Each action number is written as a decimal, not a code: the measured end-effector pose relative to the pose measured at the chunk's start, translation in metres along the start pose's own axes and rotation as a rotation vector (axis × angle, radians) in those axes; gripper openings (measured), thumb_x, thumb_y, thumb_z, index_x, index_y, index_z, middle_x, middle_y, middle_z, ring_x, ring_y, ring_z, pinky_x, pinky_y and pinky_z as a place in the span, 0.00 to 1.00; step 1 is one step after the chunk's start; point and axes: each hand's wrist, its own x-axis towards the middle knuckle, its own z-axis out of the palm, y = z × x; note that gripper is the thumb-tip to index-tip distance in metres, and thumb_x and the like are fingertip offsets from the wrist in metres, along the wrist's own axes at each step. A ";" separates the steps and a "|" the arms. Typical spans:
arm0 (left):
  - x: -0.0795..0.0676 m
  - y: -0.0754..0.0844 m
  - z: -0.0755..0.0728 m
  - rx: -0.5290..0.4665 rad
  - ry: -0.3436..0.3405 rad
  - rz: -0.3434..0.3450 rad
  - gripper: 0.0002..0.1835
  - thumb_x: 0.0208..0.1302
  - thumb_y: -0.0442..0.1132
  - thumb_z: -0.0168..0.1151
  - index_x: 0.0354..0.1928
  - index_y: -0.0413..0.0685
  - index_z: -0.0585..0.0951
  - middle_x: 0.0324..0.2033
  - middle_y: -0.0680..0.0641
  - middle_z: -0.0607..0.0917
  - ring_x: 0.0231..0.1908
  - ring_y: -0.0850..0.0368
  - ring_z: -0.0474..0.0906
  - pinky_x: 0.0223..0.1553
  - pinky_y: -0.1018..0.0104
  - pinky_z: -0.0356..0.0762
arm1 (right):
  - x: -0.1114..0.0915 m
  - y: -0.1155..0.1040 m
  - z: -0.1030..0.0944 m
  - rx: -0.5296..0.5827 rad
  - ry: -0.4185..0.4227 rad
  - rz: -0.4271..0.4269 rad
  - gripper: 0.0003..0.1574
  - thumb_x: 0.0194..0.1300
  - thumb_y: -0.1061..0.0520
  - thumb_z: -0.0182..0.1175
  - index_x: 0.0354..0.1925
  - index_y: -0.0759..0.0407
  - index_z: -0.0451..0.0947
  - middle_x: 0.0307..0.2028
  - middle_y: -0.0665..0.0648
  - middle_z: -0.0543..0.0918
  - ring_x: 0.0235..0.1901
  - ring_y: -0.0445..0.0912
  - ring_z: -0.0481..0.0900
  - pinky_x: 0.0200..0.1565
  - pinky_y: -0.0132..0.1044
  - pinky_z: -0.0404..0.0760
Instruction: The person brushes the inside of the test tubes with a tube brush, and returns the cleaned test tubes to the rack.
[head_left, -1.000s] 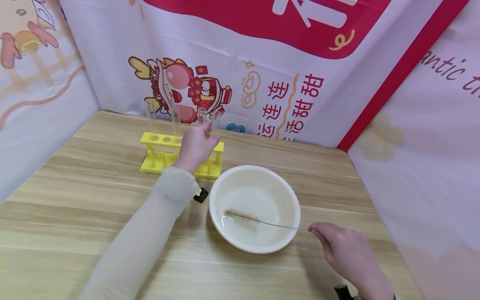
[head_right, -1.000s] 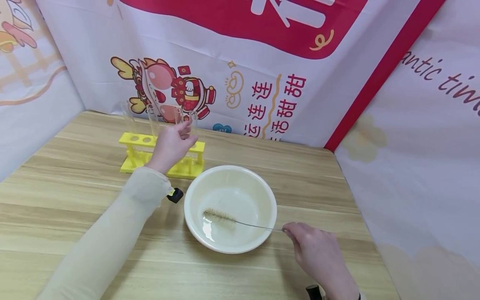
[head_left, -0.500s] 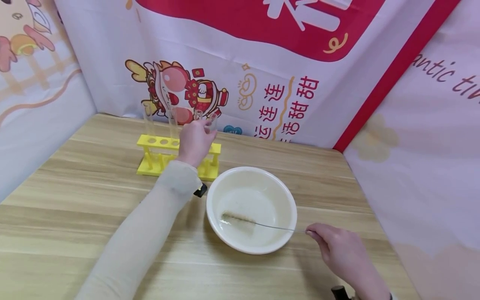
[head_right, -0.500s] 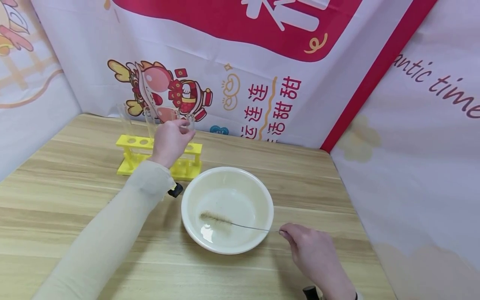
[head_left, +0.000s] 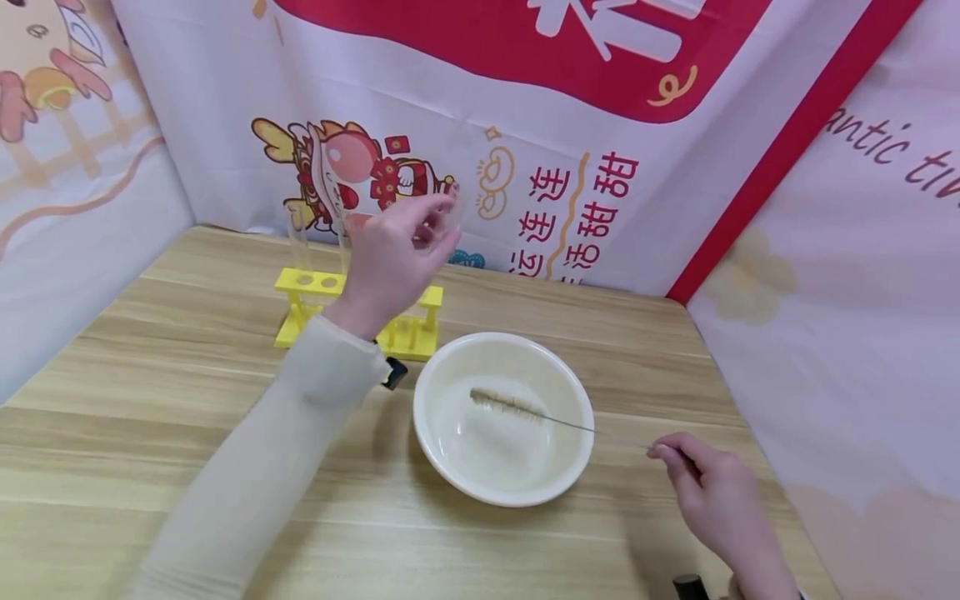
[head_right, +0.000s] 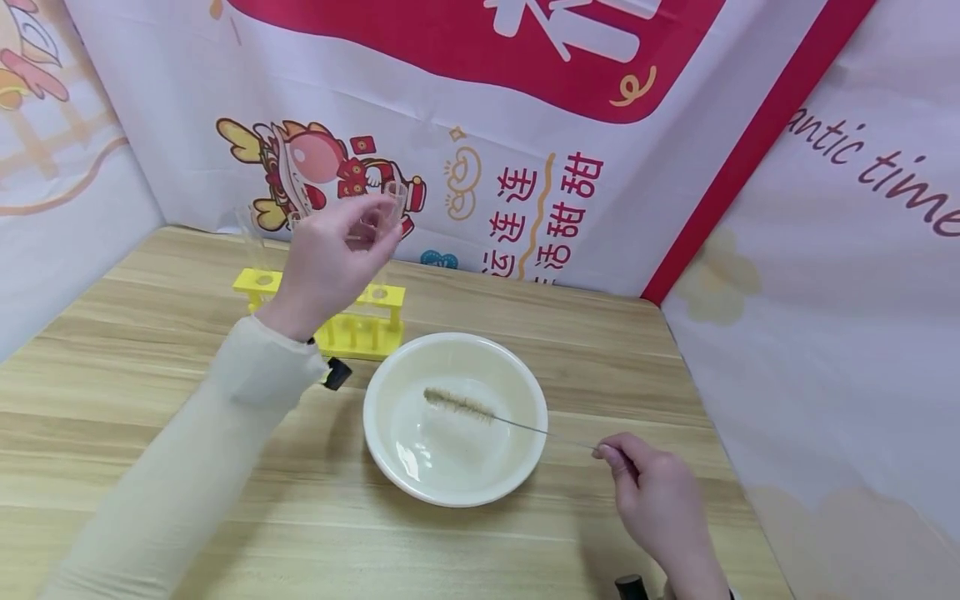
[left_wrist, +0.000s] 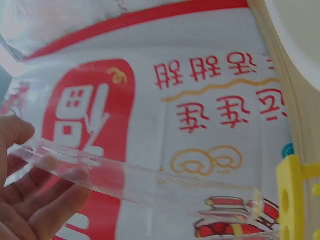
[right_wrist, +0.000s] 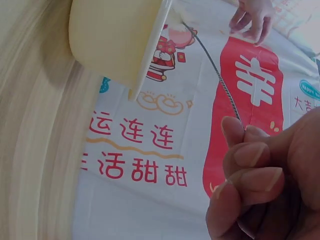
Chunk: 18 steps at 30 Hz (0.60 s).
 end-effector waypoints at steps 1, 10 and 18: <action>-0.003 0.004 -0.001 -0.014 -0.023 0.049 0.18 0.68 0.39 0.64 0.56 0.38 0.80 0.38 0.45 0.83 0.35 0.57 0.81 0.40 0.68 0.83 | -0.001 0.001 -0.002 0.020 0.001 0.029 0.14 0.57 0.75 0.66 0.31 0.56 0.83 0.16 0.38 0.69 0.12 0.29 0.58 0.16 0.24 0.61; -0.040 0.014 -0.015 0.165 -0.354 0.356 0.21 0.63 0.36 0.69 0.58 0.46 0.80 0.41 0.41 0.80 0.33 0.51 0.79 0.31 0.61 0.83 | -0.003 0.015 -0.012 0.130 0.095 0.187 0.13 0.63 0.76 0.60 0.33 0.61 0.83 0.16 0.46 0.72 0.13 0.34 0.66 0.15 0.25 0.65; -0.063 0.008 -0.021 0.359 -0.557 0.439 0.26 0.52 0.38 0.77 0.55 0.52 0.83 0.33 0.47 0.83 0.32 0.52 0.80 0.30 0.63 0.82 | -0.004 0.018 -0.016 0.230 0.145 0.191 0.12 0.63 0.78 0.58 0.33 0.66 0.82 0.17 0.48 0.75 0.15 0.34 0.68 0.16 0.26 0.68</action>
